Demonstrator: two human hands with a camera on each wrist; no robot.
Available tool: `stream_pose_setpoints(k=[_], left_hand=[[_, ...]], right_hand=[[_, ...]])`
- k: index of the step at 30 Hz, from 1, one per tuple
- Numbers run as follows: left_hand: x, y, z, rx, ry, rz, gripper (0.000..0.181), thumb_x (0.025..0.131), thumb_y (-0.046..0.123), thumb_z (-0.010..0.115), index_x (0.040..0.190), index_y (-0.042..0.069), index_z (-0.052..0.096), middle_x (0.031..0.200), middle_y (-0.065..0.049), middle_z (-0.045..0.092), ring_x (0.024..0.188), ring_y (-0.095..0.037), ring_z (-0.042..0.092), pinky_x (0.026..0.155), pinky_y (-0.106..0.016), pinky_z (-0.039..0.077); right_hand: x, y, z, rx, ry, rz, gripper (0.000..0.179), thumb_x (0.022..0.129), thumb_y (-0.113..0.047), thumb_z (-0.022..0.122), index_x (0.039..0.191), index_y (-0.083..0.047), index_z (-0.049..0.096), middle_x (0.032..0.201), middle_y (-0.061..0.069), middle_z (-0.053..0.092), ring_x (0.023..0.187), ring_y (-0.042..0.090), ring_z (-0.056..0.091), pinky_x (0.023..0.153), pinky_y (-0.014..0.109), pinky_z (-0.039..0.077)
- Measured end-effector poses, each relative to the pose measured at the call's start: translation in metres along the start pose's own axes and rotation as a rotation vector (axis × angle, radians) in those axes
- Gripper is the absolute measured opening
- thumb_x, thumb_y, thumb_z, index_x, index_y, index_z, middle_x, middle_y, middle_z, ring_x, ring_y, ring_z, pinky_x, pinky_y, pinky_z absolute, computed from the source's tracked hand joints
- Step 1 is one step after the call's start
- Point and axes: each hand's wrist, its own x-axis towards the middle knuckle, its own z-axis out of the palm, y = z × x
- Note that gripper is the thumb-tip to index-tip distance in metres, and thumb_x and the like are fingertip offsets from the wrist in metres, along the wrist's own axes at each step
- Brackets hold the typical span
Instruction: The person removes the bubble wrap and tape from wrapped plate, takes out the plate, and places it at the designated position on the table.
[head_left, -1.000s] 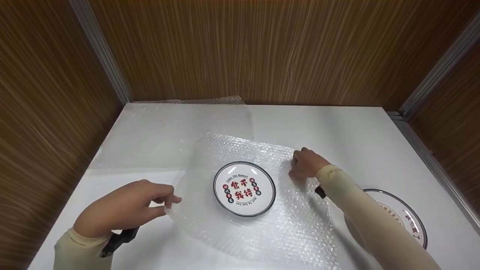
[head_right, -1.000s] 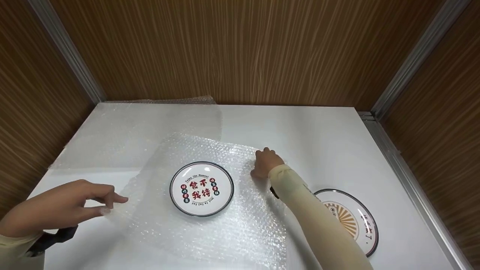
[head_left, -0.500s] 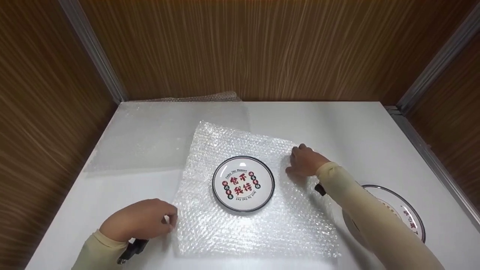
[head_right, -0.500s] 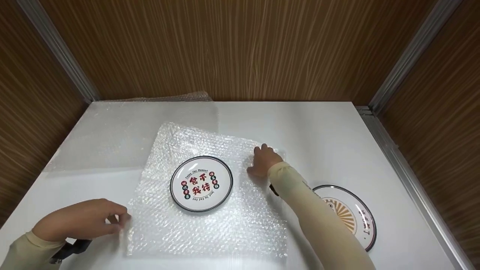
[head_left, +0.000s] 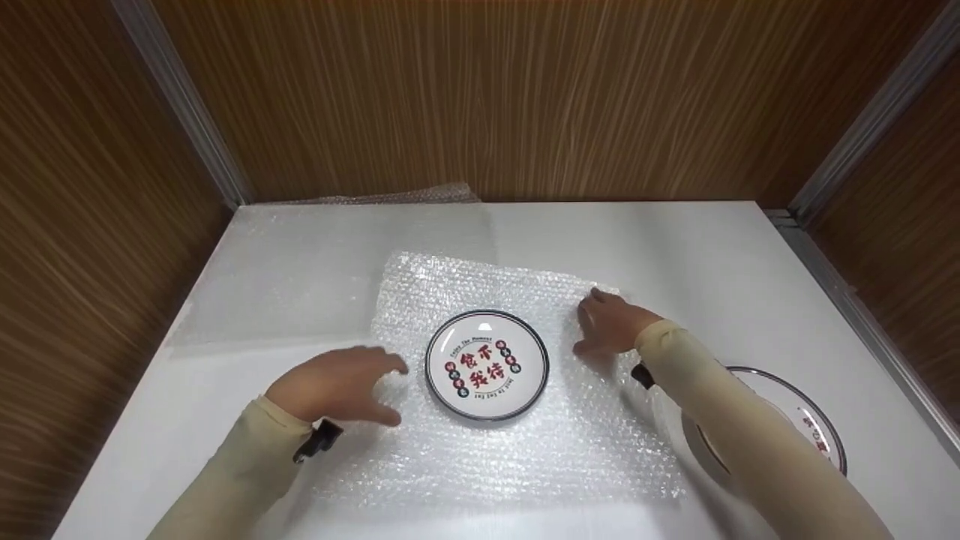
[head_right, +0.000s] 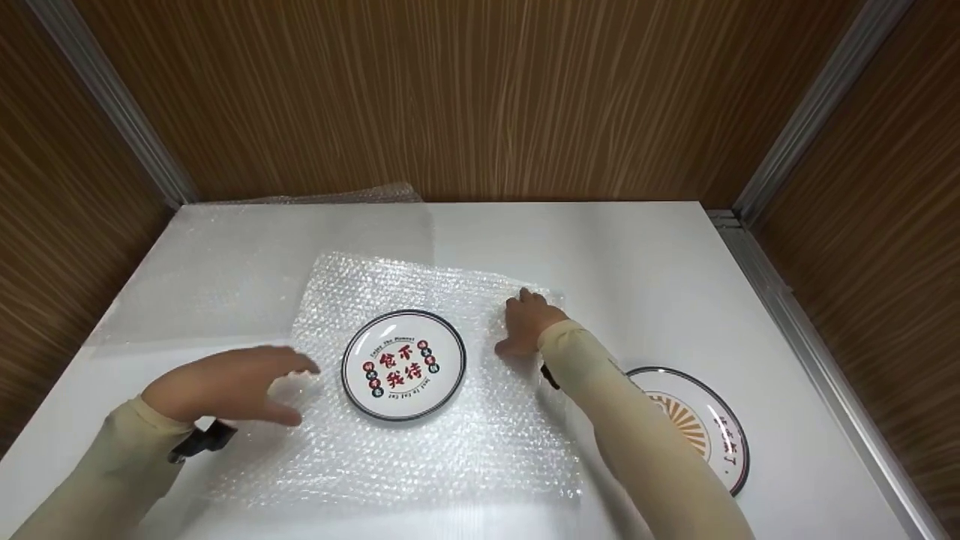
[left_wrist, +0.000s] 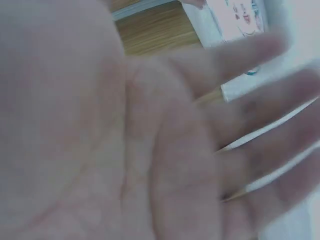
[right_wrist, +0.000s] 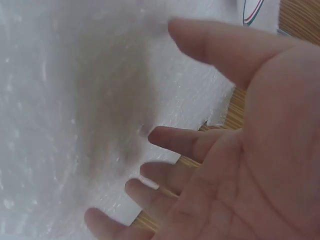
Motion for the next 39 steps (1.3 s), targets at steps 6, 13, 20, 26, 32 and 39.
stream_pose_setpoints(k=[6, 13, 20, 26, 32, 39], left_hand=[[0.046, -0.005, 0.005, 0.05, 0.134, 0.027, 0.098, 0.072, 0.027, 0.094, 0.155, 0.008, 0.045, 0.159, -0.023, 0.039, 0.147, -0.043, 0.036, 0.116, -0.057, 0.037], [0.058, -0.023, 0.022, -0.064, 0.045, -0.091, 0.105, 0.074, 0.03, 0.091, 0.161, 0.009, 0.035, 0.17, -0.02, 0.017, 0.157, -0.04, 0.016, 0.124, -0.056, 0.021], [0.059, -0.022, 0.034, -0.111, 0.073, -0.114, 0.108, 0.072, 0.038, 0.093, 0.16, 0.01, 0.037, 0.17, -0.021, 0.018, 0.156, -0.041, 0.018, 0.124, -0.056, 0.023], [0.063, -0.01, 0.04, -0.094, 0.155, -0.135, 0.108, 0.069, 0.034, 0.094, 0.159, 0.008, 0.039, 0.167, -0.026, 0.022, 0.15, -0.05, 0.026, 0.12, -0.06, 0.028], [0.07, -0.007, 0.036, -0.052, 0.182, -0.122, 0.107, 0.069, 0.036, 0.094, 0.157, 0.008, 0.041, 0.165, -0.028, 0.026, 0.147, -0.053, 0.031, 0.118, -0.062, 0.031], [0.069, -0.008, 0.028, -0.038, 0.162, -0.126, 0.107, 0.072, 0.035, 0.091, 0.159, 0.006, 0.037, 0.165, -0.029, 0.023, 0.15, -0.052, 0.026, 0.12, -0.061, 0.028]], right_hand=[[0.0, -0.013, 0.002, -0.028, -0.034, 0.04, 0.045, 0.082, -0.039, 0.077, 0.103, -0.004, 0.059, 0.143, 0.035, 0.048, 0.134, 0.054, 0.046, 0.109, 0.063, 0.041], [0.007, -0.02, 0.012, -0.121, -0.079, 0.059, 0.037, 0.077, -0.04, 0.079, 0.091, -0.01, 0.063, 0.118, 0.022, 0.057, 0.101, 0.038, 0.062, 0.087, 0.054, 0.056], [0.014, -0.01, 0.018, -0.218, -0.107, 0.052, 0.048, 0.077, -0.048, 0.076, 0.098, -0.005, 0.067, 0.125, 0.025, 0.059, 0.105, 0.042, 0.063, 0.089, 0.056, 0.056], [0.012, -0.009, 0.015, -0.264, -0.107, 0.066, 0.054, 0.078, -0.047, 0.073, 0.105, -0.001, 0.068, 0.124, 0.026, 0.058, 0.098, 0.039, 0.063, 0.083, 0.054, 0.058], [0.006, -0.008, 0.009, -0.207, -0.096, 0.078, 0.072, 0.083, -0.046, 0.073, 0.129, 0.008, 0.06, 0.139, 0.033, 0.051, 0.116, 0.048, 0.06, 0.096, 0.058, 0.053], [0.002, -0.003, 0.004, -0.078, -0.092, 0.086, 0.094, 0.09, -0.048, 0.07, 0.157, 0.007, 0.032, 0.163, 0.034, 0.023, 0.151, 0.049, 0.024, 0.12, 0.06, 0.028]])
